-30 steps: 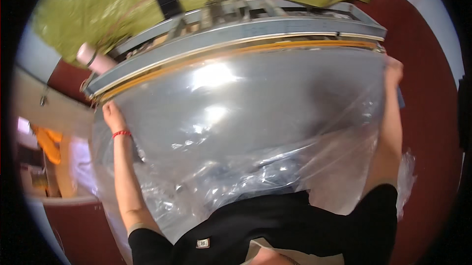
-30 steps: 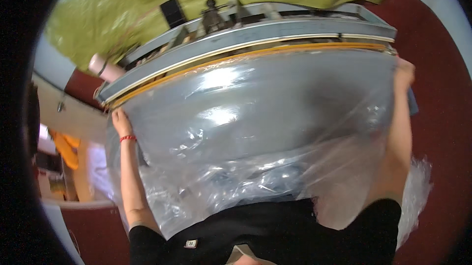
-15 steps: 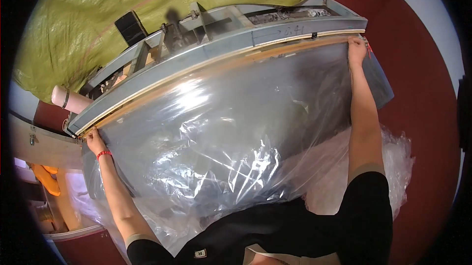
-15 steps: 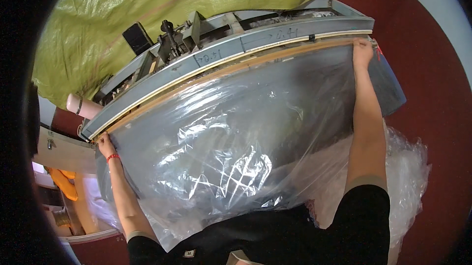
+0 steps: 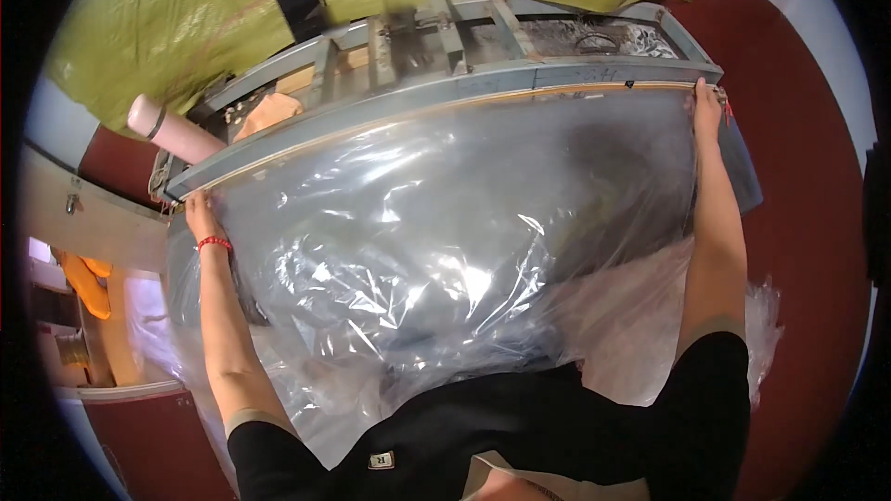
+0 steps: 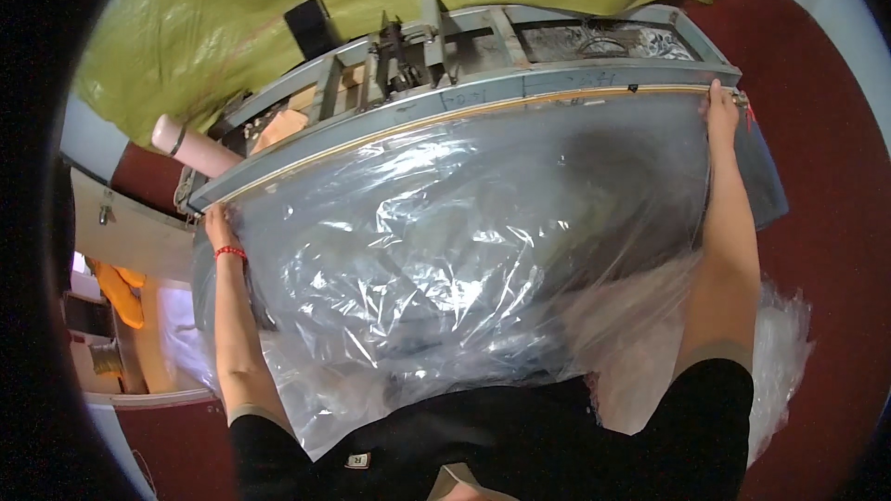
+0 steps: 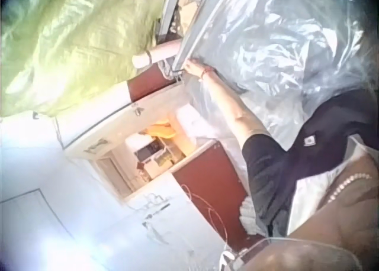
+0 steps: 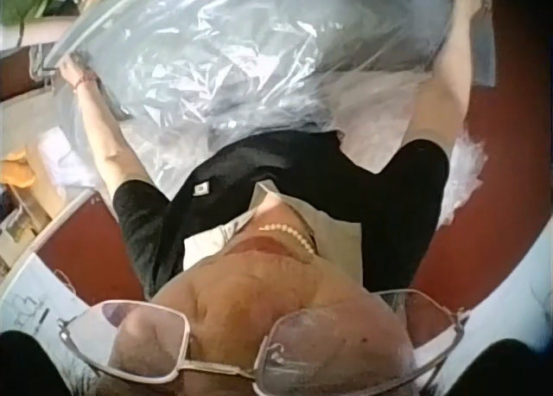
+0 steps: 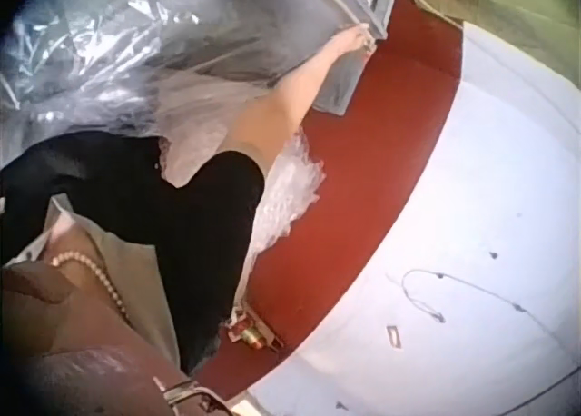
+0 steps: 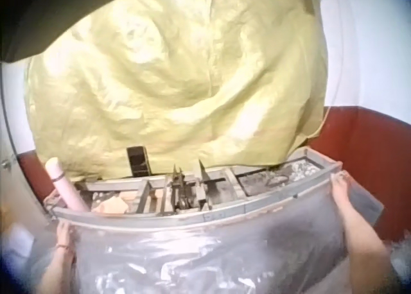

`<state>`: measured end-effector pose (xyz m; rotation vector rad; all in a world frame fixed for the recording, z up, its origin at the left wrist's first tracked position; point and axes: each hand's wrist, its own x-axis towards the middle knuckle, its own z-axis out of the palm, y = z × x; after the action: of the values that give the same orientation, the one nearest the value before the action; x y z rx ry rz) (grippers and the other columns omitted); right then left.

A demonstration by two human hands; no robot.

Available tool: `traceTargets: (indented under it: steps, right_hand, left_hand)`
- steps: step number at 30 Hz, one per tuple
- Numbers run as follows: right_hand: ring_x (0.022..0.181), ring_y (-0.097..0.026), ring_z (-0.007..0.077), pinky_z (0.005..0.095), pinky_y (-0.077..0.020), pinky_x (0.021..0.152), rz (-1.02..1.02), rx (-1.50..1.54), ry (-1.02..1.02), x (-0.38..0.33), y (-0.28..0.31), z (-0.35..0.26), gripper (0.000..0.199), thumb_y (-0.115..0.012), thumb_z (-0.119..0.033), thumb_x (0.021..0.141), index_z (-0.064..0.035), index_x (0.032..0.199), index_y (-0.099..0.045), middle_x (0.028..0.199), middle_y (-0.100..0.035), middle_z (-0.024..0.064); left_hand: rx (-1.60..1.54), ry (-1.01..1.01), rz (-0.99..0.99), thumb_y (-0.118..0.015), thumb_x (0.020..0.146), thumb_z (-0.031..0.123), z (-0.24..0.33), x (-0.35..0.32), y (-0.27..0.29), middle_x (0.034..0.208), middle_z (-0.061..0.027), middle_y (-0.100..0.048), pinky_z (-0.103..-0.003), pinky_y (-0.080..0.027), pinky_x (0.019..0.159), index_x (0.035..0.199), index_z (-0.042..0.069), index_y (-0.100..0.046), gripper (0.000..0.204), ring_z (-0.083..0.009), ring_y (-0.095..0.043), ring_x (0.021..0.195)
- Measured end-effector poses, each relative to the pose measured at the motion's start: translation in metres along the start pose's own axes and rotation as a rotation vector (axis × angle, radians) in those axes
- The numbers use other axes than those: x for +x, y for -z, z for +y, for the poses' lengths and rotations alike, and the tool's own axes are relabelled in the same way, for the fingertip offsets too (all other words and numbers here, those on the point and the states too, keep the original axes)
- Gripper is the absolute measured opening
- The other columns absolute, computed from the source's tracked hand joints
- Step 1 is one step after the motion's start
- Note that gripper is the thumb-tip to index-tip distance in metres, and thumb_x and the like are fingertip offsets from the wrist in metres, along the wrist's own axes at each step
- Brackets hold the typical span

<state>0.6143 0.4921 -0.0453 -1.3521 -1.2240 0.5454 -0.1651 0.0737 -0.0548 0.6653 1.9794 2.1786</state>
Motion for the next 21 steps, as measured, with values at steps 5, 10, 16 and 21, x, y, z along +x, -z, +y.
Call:
traceTargets:
  steps: [5, 10, 16, 21]
  right_hand:
    - [0.083, -0.056, 0.0138, 0.0259, -0.0401, 0.079, -0.177, -0.375, 0.278, -0.041, 0.054, -0.057, 0.034, -0.060, -0.030, 0.077, 0.0011, 0.091, -0.063, 0.085, -0.063, 0.0082]
    - [0.083, -0.060, 0.0195, 0.0296, -0.0440, 0.075, 0.226, -0.547, 0.226, -0.090, 0.111, -0.073, 0.027, -0.057, -0.024, 0.079, -0.0003, 0.092, -0.063, 0.087, -0.064, 0.0129]
    - [0.095, -0.053, 0.0259, 0.0342, -0.0390, 0.085, 0.081, -0.348, 0.729, -0.170, 0.017, -0.177, 0.028, -0.052, -0.017, 0.083, 0.0016, 0.103, -0.056, 0.103, -0.057, 0.0154]
    - [0.102, -0.049, 0.0234, 0.0341, -0.0381, 0.087, -0.744, 0.080, 0.966, -0.363, -0.138, -0.307, 0.035, -0.065, -0.020, 0.072, -0.0043, 0.103, -0.055, 0.106, -0.053, 0.0106]
  left_hand:
    - [0.259, -0.165, -0.328, -0.049, 0.080, 0.009, 0.047, -0.036, 0.008, 0.070, 0.0034, -0.048, -0.018, -0.035, 0.055, 0.079, 0.007, -0.052, 0.003, -0.0048, -0.043, 0.061]
    - [0.227, -0.195, -0.420, -0.049, 0.082, 0.007, 0.106, -0.107, 0.036, 0.073, 0.0024, -0.049, -0.019, -0.038, 0.059, 0.082, 0.006, -0.052, 0.003, -0.0047, -0.045, 0.065]
    - [0.082, -0.126, -0.456, -0.049, 0.079, 0.001, 0.162, -0.165, 0.055, 0.080, 0.0017, -0.052, -0.020, -0.039, 0.066, 0.083, 0.005, -0.052, 0.006, -0.0063, -0.048, 0.073]
    - [0.065, -0.124, -0.423, -0.051, 0.079, 0.001, 0.177, -0.196, 0.091, 0.081, 0.0007, -0.054, -0.022, -0.041, 0.068, 0.084, 0.004, -0.053, 0.006, -0.0073, -0.050, 0.075]
